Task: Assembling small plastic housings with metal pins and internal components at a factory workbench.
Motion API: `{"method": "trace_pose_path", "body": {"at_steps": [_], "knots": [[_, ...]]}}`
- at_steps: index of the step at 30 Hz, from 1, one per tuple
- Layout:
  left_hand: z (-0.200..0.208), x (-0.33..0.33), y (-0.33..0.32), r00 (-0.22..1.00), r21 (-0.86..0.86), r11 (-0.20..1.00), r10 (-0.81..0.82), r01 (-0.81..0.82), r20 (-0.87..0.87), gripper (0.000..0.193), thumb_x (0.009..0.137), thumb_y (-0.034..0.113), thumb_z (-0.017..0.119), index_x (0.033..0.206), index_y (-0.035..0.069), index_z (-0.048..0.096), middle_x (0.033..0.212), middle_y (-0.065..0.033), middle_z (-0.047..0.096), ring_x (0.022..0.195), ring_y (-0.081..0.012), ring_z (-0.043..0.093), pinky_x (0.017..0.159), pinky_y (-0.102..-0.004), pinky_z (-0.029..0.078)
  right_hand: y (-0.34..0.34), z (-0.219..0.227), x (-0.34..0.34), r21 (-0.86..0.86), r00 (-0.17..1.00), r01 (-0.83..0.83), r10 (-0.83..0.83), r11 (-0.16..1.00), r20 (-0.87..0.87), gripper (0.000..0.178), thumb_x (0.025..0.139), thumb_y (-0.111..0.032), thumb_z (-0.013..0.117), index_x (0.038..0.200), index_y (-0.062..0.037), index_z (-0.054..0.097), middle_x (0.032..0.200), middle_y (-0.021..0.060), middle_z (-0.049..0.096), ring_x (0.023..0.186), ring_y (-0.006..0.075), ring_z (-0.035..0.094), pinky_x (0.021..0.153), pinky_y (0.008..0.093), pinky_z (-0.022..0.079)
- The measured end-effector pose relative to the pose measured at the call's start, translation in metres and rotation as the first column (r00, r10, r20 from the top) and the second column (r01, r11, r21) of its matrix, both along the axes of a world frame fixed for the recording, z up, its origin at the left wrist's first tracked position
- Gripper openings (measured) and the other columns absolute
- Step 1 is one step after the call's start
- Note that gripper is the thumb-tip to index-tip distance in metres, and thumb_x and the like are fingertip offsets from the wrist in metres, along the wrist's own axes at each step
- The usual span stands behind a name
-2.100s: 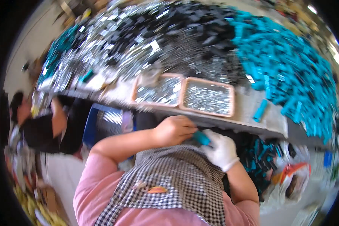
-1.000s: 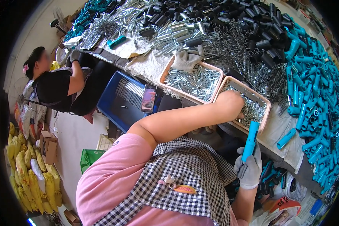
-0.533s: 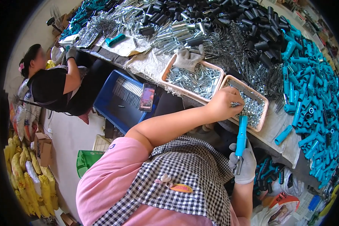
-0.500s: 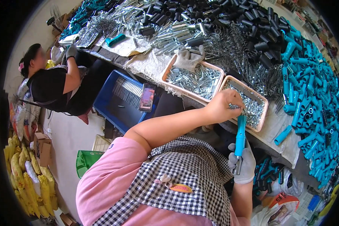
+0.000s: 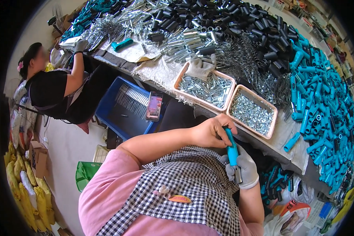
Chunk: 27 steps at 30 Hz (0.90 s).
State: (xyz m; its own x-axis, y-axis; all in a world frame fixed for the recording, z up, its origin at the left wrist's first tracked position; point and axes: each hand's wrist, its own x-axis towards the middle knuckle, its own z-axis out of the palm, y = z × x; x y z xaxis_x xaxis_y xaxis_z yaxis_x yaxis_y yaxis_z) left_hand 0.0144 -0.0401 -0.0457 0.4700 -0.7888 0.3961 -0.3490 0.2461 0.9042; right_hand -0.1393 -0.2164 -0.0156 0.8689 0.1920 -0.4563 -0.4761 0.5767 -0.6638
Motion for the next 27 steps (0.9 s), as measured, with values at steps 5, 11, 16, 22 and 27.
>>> {"method": "trace_pose_path", "body": {"at_steps": [5, 11, 16, 22, 27], "knots": [[-0.002, -0.001, 0.016, 0.981, 0.09, 0.984, -0.14, 0.153, -0.131, 0.018, 0.068, 0.004, 0.076, 0.086, 0.009, 0.077, 0.101, -0.0063, 0.065, 0.102, -0.0208, 0.055, 0.087, -0.0322, 0.045, 0.012, 0.006, 0.0, -0.092, 0.994, -0.107, 0.105, 0.99, -0.028, 0.079, 0.078, -0.03, 0.066, 0.141, -0.0014, 0.028, 0.093, 0.0201, 0.061, 0.048, 0.0186, 0.055, 0.038, 0.0279, 0.043], [-0.01, -0.001, 0.029, 0.993, -0.026, 0.996, -0.077, 0.08, 0.092, 0.018, 0.069, 0.004, 0.076, 0.086, 0.008, 0.077, 0.103, -0.006, 0.064, 0.101, -0.0214, 0.055, 0.086, -0.0326, 0.045, 0.021, 0.009, 0.004, -0.005, 0.989, -0.142, 0.141, 0.99, -0.053, 0.089, 0.079, -0.039, 0.071, 0.142, 0.0039, 0.025, 0.094, 0.018, 0.061, 0.053, 0.0155, 0.057, 0.04, 0.025, 0.045], [-0.02, -0.011, 0.037, 0.989, 0.07, 0.993, -0.084, 0.093, -0.124, 0.024, 0.065, 0.004, 0.078, 0.088, 0.005, 0.071, 0.101, -0.0098, 0.061, 0.097, -0.0236, 0.058, 0.082, -0.0334, 0.048, 0.03, 0.005, 0.006, -0.083, 0.986, -0.169, 0.168, 0.982, -0.023, 0.08, 0.08, -0.026, 0.067, 0.142, 0.0051, 0.027, 0.096, 0.0177, 0.061, 0.055, 0.0151, 0.056, 0.045, 0.0253, 0.046], [-0.018, -0.02, 0.05, 1.0, 0.269, 0.963, -0.015, 0.018, -0.011, 0.049, 0.062, 0.009, 0.079, 0.106, 0.002, 0.057, 0.098, -0.012, 0.061, 0.094, -0.0264, 0.062, 0.081, -0.0348, 0.05, 0.03, 0.003, 0.013, -0.414, 0.938, -0.337, 0.337, 0.846, -0.076, 0.064, 0.077, -0.008, 0.061, 0.135, 0.0064, 0.037, 0.098, 0.0175, 0.061, 0.064, 0.0151, 0.059, 0.059, 0.0247, 0.049], [-0.01, -0.021, 0.06, 0.873, 0.491, 0.869, -0.197, -0.055, 0.447, 0.044, 0.065, 0.027, 0.076, 0.101, 0.005, 0.066, 0.091, -0.0119, 0.066, 0.087, -0.0317, 0.063, 0.075, -0.041, 0.051, 0.021, -0.009, 0.023, -0.529, 0.862, -0.476, 0.492, 0.703, -0.122, 0.066, 0.074, -0.006, 0.066, 0.133, 0.0065, 0.038, 0.099, 0.0157, 0.062, 0.072, 0.0194, 0.061, 0.063, 0.0305, 0.051]]}}
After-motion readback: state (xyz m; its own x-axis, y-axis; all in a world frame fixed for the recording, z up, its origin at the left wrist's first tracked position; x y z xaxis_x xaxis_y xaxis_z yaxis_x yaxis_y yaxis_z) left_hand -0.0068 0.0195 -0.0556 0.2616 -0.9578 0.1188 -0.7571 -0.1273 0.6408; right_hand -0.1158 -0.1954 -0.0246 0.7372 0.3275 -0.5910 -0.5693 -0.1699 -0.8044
